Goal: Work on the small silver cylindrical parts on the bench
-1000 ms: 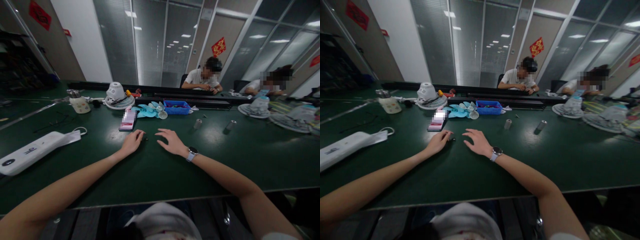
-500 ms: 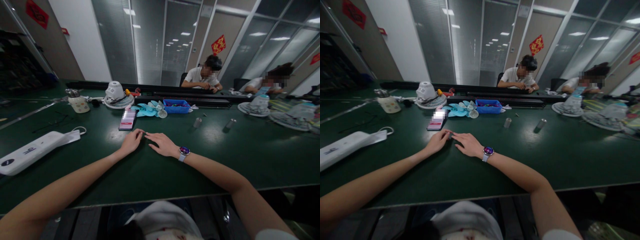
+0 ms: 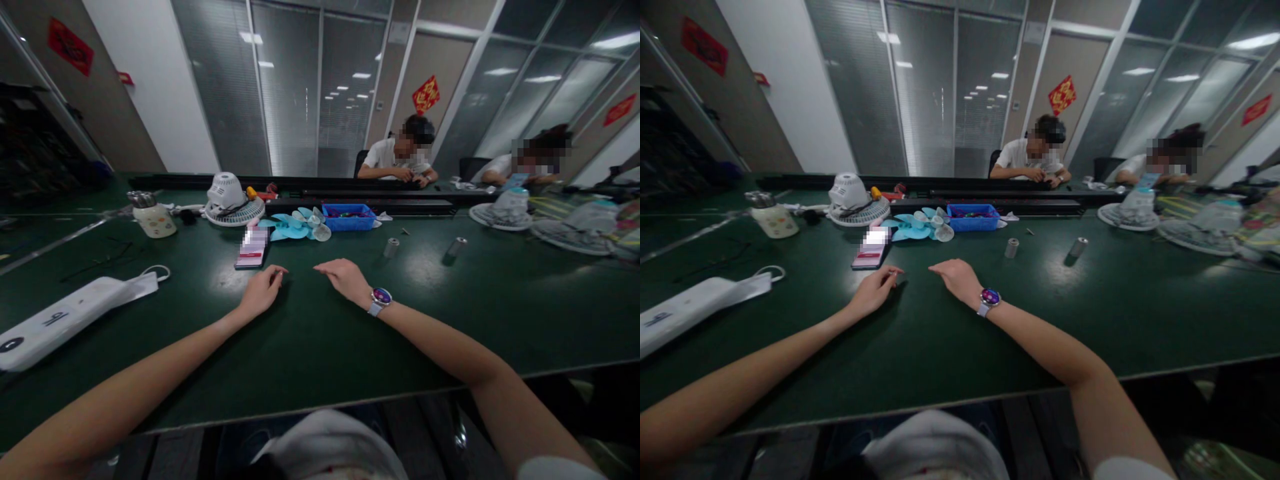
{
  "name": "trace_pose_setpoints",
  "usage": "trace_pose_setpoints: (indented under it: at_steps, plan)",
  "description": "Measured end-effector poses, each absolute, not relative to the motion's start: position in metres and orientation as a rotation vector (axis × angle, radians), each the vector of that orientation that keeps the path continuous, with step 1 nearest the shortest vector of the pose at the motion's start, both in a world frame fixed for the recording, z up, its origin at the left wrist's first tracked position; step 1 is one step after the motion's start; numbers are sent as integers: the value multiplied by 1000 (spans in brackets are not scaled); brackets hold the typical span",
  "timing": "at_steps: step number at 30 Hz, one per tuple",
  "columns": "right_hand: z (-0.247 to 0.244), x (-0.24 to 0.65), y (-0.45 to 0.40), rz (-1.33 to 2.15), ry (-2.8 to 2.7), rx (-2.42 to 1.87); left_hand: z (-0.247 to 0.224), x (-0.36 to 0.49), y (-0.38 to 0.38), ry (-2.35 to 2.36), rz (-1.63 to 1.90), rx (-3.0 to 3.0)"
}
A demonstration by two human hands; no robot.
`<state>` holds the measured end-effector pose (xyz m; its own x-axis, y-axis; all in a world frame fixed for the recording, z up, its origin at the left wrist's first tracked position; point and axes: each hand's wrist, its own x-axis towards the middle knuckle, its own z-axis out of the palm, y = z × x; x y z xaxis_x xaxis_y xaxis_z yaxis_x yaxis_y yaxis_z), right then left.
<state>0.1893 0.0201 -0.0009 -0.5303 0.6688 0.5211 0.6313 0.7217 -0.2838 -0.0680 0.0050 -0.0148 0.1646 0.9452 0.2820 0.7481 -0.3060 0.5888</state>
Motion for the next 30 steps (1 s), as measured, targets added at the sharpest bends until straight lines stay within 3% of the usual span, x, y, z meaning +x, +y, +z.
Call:
trace_pose_setpoints:
  at_steps: [6, 10, 16, 30]
  plan:
    - [25, 300, 59, -292, -1740, -1343, -16, -68, 7, 1614, 886, 2124]
    - [26, 346, 74, -243, -1544, -1393, -16, -68, 7, 1623, 867, 2122]
    - [15, 349, 81, -10, -1535, -1354, -14, -68, 5, 1606, 876, 2131]
    - [8, 352, 88, -150, -1572, -1436, -10, -65, 2, 1641, 853, 2114]
